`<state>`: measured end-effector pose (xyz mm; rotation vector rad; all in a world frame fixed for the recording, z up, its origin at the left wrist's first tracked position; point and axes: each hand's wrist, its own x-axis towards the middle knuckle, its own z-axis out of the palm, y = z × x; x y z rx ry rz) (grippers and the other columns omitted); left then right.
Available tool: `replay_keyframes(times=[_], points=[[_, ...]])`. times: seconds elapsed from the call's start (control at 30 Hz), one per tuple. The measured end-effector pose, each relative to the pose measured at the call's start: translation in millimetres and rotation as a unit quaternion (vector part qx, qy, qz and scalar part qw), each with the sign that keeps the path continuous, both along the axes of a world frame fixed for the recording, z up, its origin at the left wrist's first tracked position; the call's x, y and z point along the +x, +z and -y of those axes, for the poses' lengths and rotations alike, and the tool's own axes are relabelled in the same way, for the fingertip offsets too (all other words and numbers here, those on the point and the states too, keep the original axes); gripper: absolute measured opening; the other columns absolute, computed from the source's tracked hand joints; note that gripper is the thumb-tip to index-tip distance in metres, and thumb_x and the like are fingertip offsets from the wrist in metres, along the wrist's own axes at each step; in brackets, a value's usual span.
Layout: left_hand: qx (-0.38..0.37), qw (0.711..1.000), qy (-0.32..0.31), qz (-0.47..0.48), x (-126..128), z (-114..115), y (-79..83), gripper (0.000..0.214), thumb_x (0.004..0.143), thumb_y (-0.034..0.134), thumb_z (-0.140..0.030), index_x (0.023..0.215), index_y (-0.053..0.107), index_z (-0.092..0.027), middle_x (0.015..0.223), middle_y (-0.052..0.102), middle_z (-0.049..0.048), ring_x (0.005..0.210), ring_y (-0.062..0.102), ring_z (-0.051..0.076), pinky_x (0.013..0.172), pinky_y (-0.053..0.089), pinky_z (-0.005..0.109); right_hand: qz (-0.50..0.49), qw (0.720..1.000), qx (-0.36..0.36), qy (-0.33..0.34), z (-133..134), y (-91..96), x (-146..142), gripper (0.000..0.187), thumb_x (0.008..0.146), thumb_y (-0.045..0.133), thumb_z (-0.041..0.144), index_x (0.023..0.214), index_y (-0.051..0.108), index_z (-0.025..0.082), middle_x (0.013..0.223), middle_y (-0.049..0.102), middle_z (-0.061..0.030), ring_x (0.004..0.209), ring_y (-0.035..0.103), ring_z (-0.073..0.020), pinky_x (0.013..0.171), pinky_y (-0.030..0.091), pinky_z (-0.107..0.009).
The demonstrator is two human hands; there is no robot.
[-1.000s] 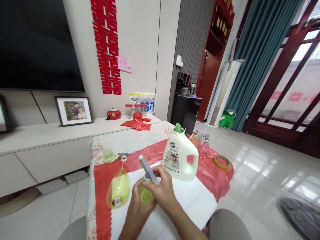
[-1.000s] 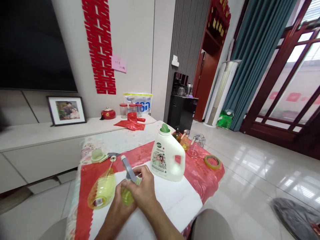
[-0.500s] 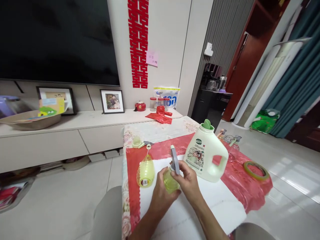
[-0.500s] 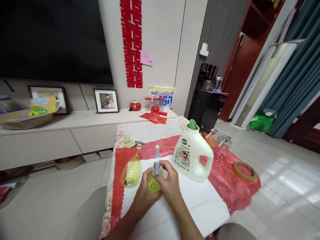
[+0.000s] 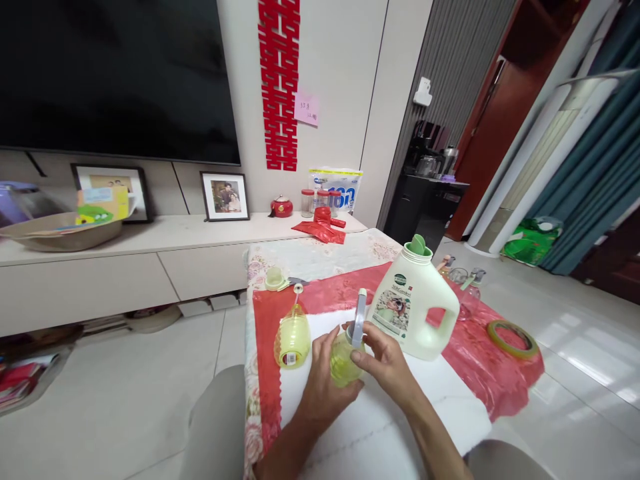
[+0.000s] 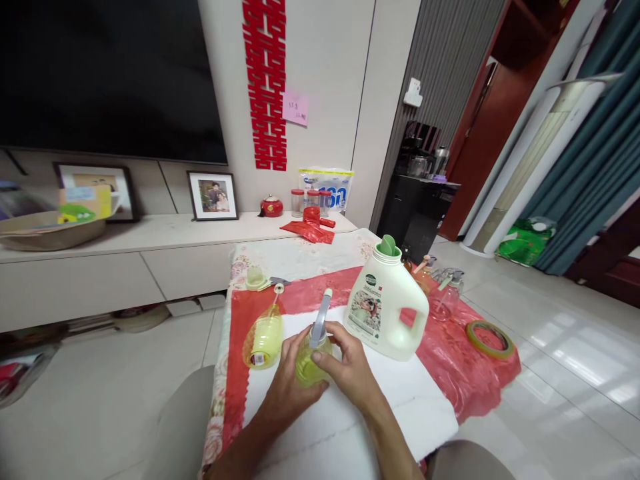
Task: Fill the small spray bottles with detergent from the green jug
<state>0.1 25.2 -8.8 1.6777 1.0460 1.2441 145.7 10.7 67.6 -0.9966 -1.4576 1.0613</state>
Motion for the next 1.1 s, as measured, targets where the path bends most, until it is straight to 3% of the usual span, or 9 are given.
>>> replay_keyframes(times=[0.17,0.37,0.5,0.63,0.7,0.8,0.93,1.0,1.1], points=[[-0.064,0.988,-0.117,0.077,-3.7,8.3,4.9,0.097,0.059,0.071,-0.012,0.147,0.034,-0.025,0.145,0.05,0.012,0.138,0.047,0.036,0.113,0.042,0.052,-0.021,0.995,-0.045,0.083,6.7,17.0,23.4,0.047,0.08,0.075,0.047,0.121,0.07,0.025,0.118,0.072,-0.0085,0.114,0.064,-0.0284,0.1,0.047,-0.044],[-0.12,0.952,-0.248,0.134,-8.7,8.9,-3.5,0.086,0.067,0.077,-0.021,0.145,0.041,-0.024,0.143,0.055,0.0133,0.139,0.047,0.039,0.114,0.041,0.056,-0.055,0.981,-0.075,0.169,11.5,28.8,30.5,0.054,0.071,0.08,0.056,0.113,0.075,0.021,0.103,0.076,-0.0084,0.103,0.069,-0.027,0.098,0.049,-0.045],[-0.135,0.933,-0.283,0.175,-9.5,6.7,-4.6,0.086,0.069,0.082,-0.031,0.145,0.042,-0.025,0.143,0.055,0.013,0.141,0.045,0.038,0.116,0.037,0.056,-0.085,0.98,-0.068,0.164,13.8,25.0,27.7,0.047,0.072,0.081,0.053,0.106,0.077,0.022,0.1,0.076,-0.0059,0.101,0.069,-0.0259,0.1,0.048,-0.044],[-0.181,0.912,-0.322,0.179,-8.9,7.8,3.4,0.084,0.07,0.083,-0.043,0.142,0.044,-0.024,0.139,0.058,0.0138,0.136,0.049,0.04,0.111,0.043,0.056,-0.116,0.985,-0.047,0.121,17.5,20.1,23.8,0.043,0.073,0.081,0.05,0.106,0.078,0.022,0.1,0.075,-0.0052,0.1,0.069,-0.0258,0.099,0.048,-0.042],[-0.186,0.916,-0.317,0.162,-8.1,8.9,5.5,0.089,0.066,0.085,-0.042,0.141,0.041,-0.024,0.138,0.058,0.0138,0.133,0.052,0.04,0.108,0.045,0.054,-0.125,0.988,-0.031,0.089,20.2,20.0,20.3,0.041,0.075,0.08,0.048,0.107,0.077,0.023,0.1,0.075,-0.005,0.1,0.069,-0.0251,0.096,0.049,-0.04],[-0.187,0.938,-0.253,0.143,-5.3,10.5,4.2,0.095,0.058,0.089,-0.036,0.137,0.037,-0.026,0.13,0.063,0.0115,0.121,0.061,0.038,0.098,0.052,0.05,-0.133,0.991,-0.011,0.033,24.7,21.8,10.5,0.036,0.079,0.078,0.043,0.109,0.076,0.025,0.103,0.074,-0.0038,0.101,0.067,-0.0237,0.094,0.049,-0.037],[-0.179,0.954,-0.186,0.15,-2.1,13.0,6.2,0.079,0.058,0.087,-0.033,0.124,0.044,-0.024,0.104,0.069,0.006,0.094,0.069,0.031,0.079,0.056,0.04,-0.115,0.993,0.014,-0.036,29.1,22.0,-4.0,0.035,0.079,0.078,0.044,0.106,0.077,0.023,0.103,0.074,-0.0044,0.102,0.066,-0.025,0.093,0.049,-0.037],[-0.188,0.95,-0.194,0.156,-3.0,14.2,11.6,0.078,0.057,0.088,-0.034,0.122,0.047,-0.023,0.102,0.069,0.006,0.091,0.069,0.029,0.077,0.055,0.036,-0.113,0.993,0.01,-0.033,30.4,20.6,-4.9,0.041,0.075,0.081,0.048,0.107,0.076,0.022,0.104,0.073,-0.0051,0.102,0.066,-0.0258,0.093,0.049,-0.037],[-0.235,0.923,-0.243,0.183,-7.5,16.1,20.5,0.084,0.056,0.09,-0.042,0.128,0.05,-0.021,0.111,0.069,0.0101,0.1,0.068,0.032,0.082,0.054,0.038,-0.111,0.992,-0.045,0.033,32.3,19.9,5.3,0.058,0.067,0.086,0.049,0.117,0.072,0.024,0.111,0.072,-0.0049,0.106,0.065,-0.0265,0.095,0.049,-0.038]])
